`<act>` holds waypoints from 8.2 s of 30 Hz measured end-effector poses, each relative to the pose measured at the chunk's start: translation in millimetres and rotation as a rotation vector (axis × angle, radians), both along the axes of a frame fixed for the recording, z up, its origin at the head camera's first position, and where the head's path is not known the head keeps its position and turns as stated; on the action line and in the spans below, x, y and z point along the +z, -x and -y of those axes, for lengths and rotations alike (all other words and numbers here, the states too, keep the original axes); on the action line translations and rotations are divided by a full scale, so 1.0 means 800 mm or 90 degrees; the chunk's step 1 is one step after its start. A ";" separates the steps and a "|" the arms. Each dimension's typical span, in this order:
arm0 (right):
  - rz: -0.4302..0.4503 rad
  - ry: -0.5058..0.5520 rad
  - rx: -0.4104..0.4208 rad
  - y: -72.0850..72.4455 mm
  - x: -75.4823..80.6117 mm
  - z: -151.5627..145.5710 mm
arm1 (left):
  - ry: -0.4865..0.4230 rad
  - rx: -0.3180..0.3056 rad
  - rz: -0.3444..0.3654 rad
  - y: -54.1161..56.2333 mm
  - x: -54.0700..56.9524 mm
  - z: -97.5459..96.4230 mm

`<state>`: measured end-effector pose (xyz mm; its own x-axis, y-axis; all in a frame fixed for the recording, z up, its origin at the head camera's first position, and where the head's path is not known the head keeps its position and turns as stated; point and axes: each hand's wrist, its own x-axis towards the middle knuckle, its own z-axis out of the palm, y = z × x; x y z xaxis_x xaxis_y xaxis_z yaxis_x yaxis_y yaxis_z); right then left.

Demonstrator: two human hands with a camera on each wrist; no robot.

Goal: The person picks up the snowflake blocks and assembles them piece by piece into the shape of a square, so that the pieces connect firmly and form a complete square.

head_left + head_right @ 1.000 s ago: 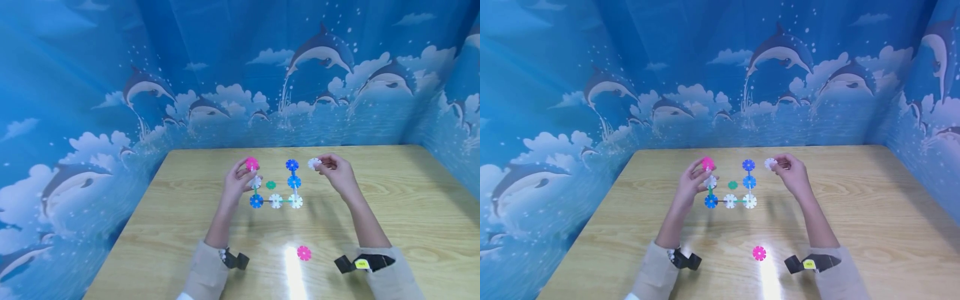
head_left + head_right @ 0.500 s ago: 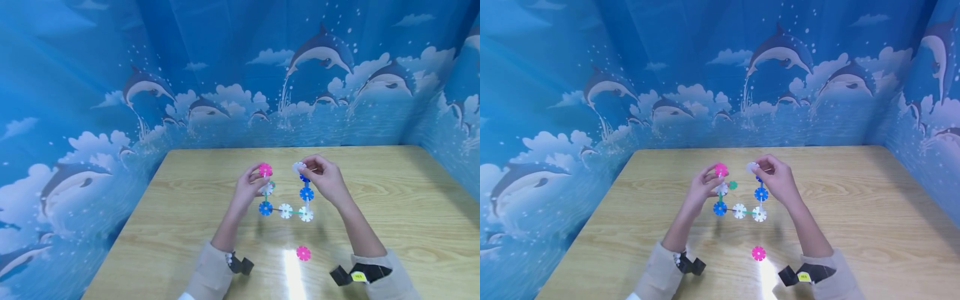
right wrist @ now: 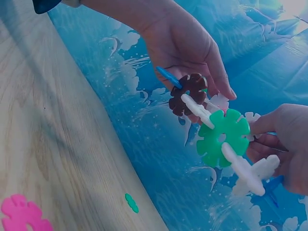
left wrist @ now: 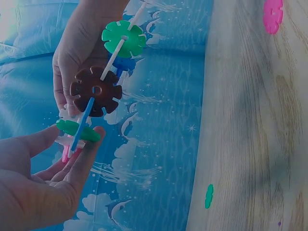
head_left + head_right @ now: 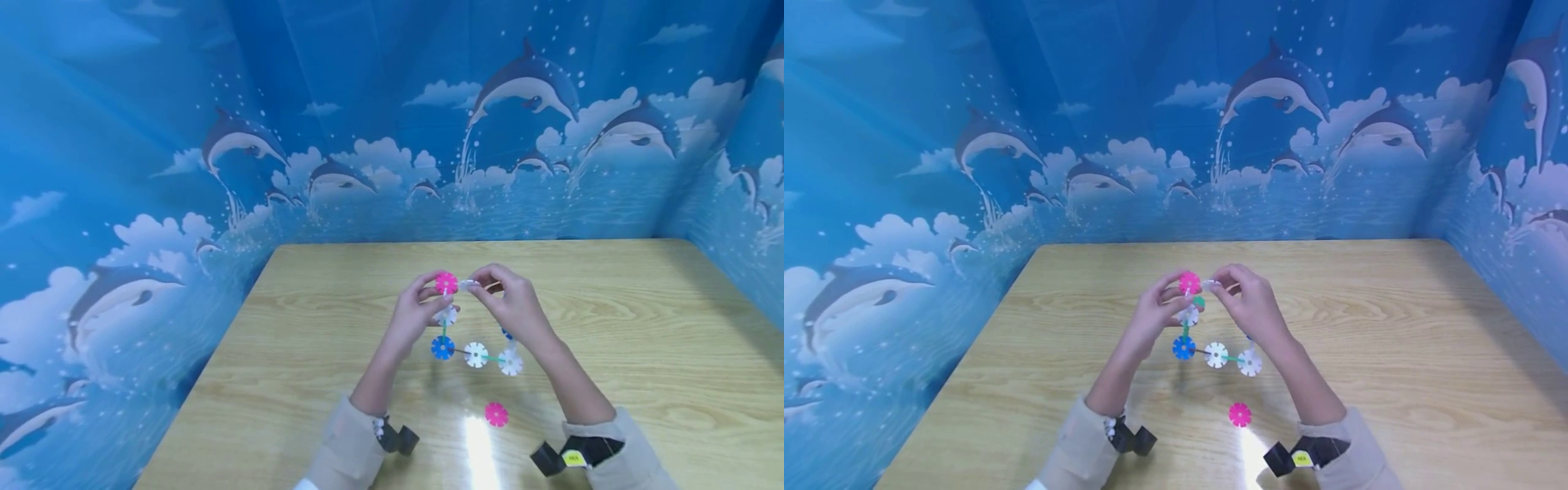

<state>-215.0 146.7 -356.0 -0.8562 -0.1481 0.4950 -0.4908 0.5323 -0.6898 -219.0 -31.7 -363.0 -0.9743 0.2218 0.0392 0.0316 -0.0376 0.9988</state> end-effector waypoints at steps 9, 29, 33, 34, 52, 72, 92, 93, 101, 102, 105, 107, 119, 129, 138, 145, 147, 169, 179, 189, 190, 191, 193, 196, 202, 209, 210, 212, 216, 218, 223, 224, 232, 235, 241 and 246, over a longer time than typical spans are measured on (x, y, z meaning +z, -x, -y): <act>-0.057 -0.027 -0.009 0.000 0.000 0.001 | -0.010 -0.015 0.007 -0.001 0.001 -0.001; -0.214 -0.079 -0.002 0.001 -0.009 0.011 | 0.029 -0.019 -0.021 -0.001 -0.006 -0.004; -0.233 -0.085 -0.003 0.002 -0.012 0.014 | 0.072 0.010 -0.048 -0.001 -0.009 -0.007; -0.235 -0.085 -0.001 0.002 -0.013 0.015 | 0.088 0.020 -0.055 -0.002 -0.010 -0.008; -0.320 -0.052 0.026 0.003 -0.022 0.023 | 0.011 0.125 -0.007 -0.002 -0.004 -0.001; -0.320 -0.040 0.057 0.005 -0.024 0.024 | -0.020 0.102 0.021 0.000 -0.001 0.004; 0.183 -0.066 0.201 0.000 -0.019 -0.064 | -0.140 0.189 0.057 0.021 0.017 0.063; 0.206 -0.071 0.229 -0.002 -0.027 -0.066 | -0.143 0.188 0.058 0.021 0.018 0.064; 0.295 -0.059 0.392 -0.024 -0.098 -0.078 | -0.166 0.158 0.055 0.020 0.019 0.066; 0.298 -0.055 0.403 -0.027 -0.105 -0.079 | -0.169 0.156 0.058 0.019 0.019 0.066; 0.313 -0.042 0.409 -0.036 -0.121 -0.082 | -0.173 0.148 0.060 0.019 0.020 0.064; 0.304 -0.052 0.403 -0.040 -0.127 -0.081 | -0.173 0.144 0.061 0.019 0.020 0.064; 0.170 -0.194 0.397 -0.049 -0.133 -0.073 | -0.159 0.127 0.062 0.017 0.015 0.060; 0.161 -0.222 0.392 -0.050 -0.132 -0.073 | -0.159 0.124 0.074 0.019 0.015 0.056; 0.248 -0.114 0.420 -0.050 -0.131 -0.073 | -0.156 0.132 0.079 0.018 0.014 0.055; 0.338 0.009 0.403 -0.043 -0.131 -0.076 | -0.155 0.135 0.084 0.018 0.014 0.055; 0.368 0.030 0.388 -0.044 -0.125 -0.077 | -0.159 0.133 0.079 0.018 0.015 0.055; 0.266 0.183 0.089 -0.004 0.021 -0.019 | -0.155 0.107 0.054 0.015 0.015 0.053; 0.245 0.234 0.057 0.011 0.021 0.018 | -0.149 0.105 0.067 0.013 0.012 0.047; 0.229 0.207 0.032 0.008 0.019 0.029 | -0.114 0.093 0.059 0.012 0.009 0.043; 0.227 0.204 0.031 0.008 0.019 0.030 | -0.114 0.091 0.057 0.012 0.009 0.043; 0.226 0.203 0.031 0.007 0.020 0.030 | -0.114 0.089 0.055 0.012 0.009 0.043; 0.227 0.202 0.034 0.005 0.020 0.029 | -0.115 0.086 0.054 0.011 0.009 0.043; 0.232 0.199 0.040 0.002 0.021 0.029 | -0.107 0.083 0.059 0.012 0.009 0.043; 0.234 0.192 0.035 0.002 0.019 0.030 | -0.087 0.072 0.060 0.014 0.008 0.041; 0.249 0.236 0.033 0.002 0.019 0.029 | -0.073 0.070 0.056 0.013 0.009 0.039; 0.248 0.244 0.035 0.001 0.018 0.030 | -0.069 0.073 0.057 0.013 0.009 0.038; 0.243 0.257 0.035 0.001 0.018 0.032 | -0.056 0.081 0.058 0.014 0.008 0.037; 0.218 0.262 0.021 -0.001 0.016 0.038 | -0.046 0.104 0.064 0.013 0.007 0.032; 0.206 0.253 0.007 -0.003 0.015 0.041 | -0.041 0.115 0.060 0.012 0.007 0.030; 0.187 0.238 -0.028 -0.006 0.012 0.046 | -0.027 0.134 0.053 0.009 0.008 0.025; 0.183 0.240 -0.035 -0.006 0.012 0.047 | -0.026 0.137 0.056 0.008 0.008 0.024; 0.151 0.257 -0.077 -0.007 0.006 0.057 | -0.025 0.151 0.041 0.006 0.010 0.024; 0.156 0.270 -0.080 -0.006 0.003 0.060 | -0.025 0.156 0.039 0.006 0.010 0.024; 0.160 0.307 -0.080 -0.006 -0.002 0.062 | -0.007 0.168 0.039 0.006 0.009 0.023; 0.159 0.319 -0.083 -0.005 -0.005 0.063 | 0.012 0.175 0.027 0.005 0.008 0.021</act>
<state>-210.8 95.9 -360.1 -0.9518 0.1668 0.2573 -0.2324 0.1550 -0.9602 -223.4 -48.3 -356.4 -0.9987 -0.0512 -0.0041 -0.0034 -0.0145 0.9999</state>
